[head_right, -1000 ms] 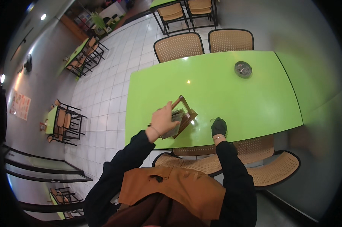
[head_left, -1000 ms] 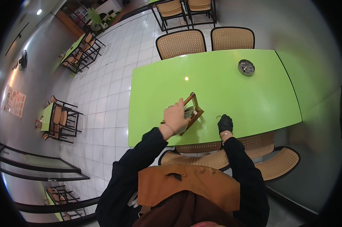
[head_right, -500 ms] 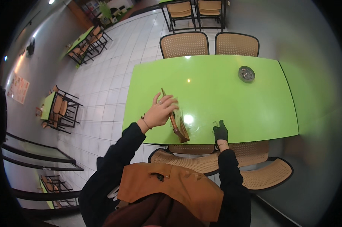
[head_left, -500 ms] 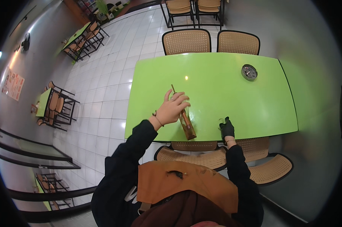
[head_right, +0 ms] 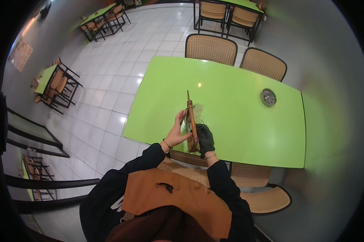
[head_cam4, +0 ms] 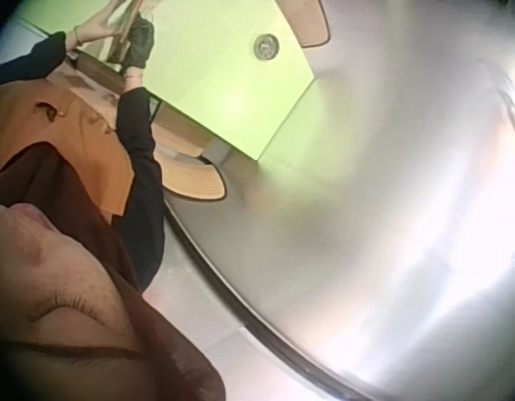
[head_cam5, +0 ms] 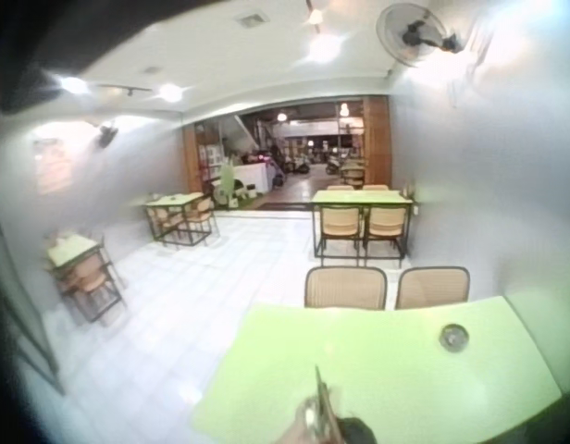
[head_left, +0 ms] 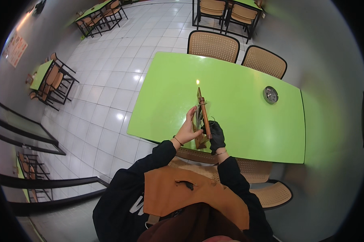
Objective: The person assembles a small wooden stand on a green table. They unpack a plastic bag containing the wooden frame and small components, then attach the parts to the frame using their hands. The person handles the wooden pieces and the plastic packaging throughout the process.
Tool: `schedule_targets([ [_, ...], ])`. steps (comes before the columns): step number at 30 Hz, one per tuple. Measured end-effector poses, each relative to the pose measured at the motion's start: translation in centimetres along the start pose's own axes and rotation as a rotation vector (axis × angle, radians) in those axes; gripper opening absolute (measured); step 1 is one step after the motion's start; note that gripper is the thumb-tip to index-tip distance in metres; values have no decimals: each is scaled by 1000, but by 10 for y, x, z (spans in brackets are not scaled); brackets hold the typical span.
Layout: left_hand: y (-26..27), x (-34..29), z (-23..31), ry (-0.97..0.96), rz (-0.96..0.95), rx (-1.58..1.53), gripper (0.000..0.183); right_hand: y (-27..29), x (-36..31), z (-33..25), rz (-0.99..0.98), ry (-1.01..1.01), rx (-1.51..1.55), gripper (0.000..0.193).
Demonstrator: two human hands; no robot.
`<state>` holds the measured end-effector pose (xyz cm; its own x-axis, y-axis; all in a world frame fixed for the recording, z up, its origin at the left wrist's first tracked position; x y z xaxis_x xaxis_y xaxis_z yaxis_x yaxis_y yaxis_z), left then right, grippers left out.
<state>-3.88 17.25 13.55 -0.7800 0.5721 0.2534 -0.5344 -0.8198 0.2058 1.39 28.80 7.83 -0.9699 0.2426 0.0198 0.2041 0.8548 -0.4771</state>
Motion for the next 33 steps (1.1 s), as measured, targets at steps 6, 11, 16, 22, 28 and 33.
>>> schedule_targets([
  [6,15,-9,-4,29,118,-162,53,-9,1,-15,10,41,-184,18],
  [11,27,-16,-9,119,118,-71,39,-15,10,-38,-59,178,-669,16],
  [16,32,-24,15,-135,231,33,43,-42,18,-42,-198,-85,-367,22],
  [22,42,-41,24,-325,337,275,43,-33,18,-39,-180,-126,-330,23],
  [28,45,-38,41,-237,405,600,20,-34,10,-17,-87,-134,-55,27],
  [33,48,-44,39,-43,557,479,21,-38,8,-23,-76,-86,-122,30],
])
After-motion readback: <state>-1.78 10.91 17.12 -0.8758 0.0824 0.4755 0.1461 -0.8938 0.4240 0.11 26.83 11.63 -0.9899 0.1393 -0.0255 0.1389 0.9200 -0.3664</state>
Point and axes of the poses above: each hand's wrist, its own x-axis towards the middle knuckle, its own y-axis out of the back of the hand, z = x × y, the point moved 10 cm from there along x, towards the middle knuckle
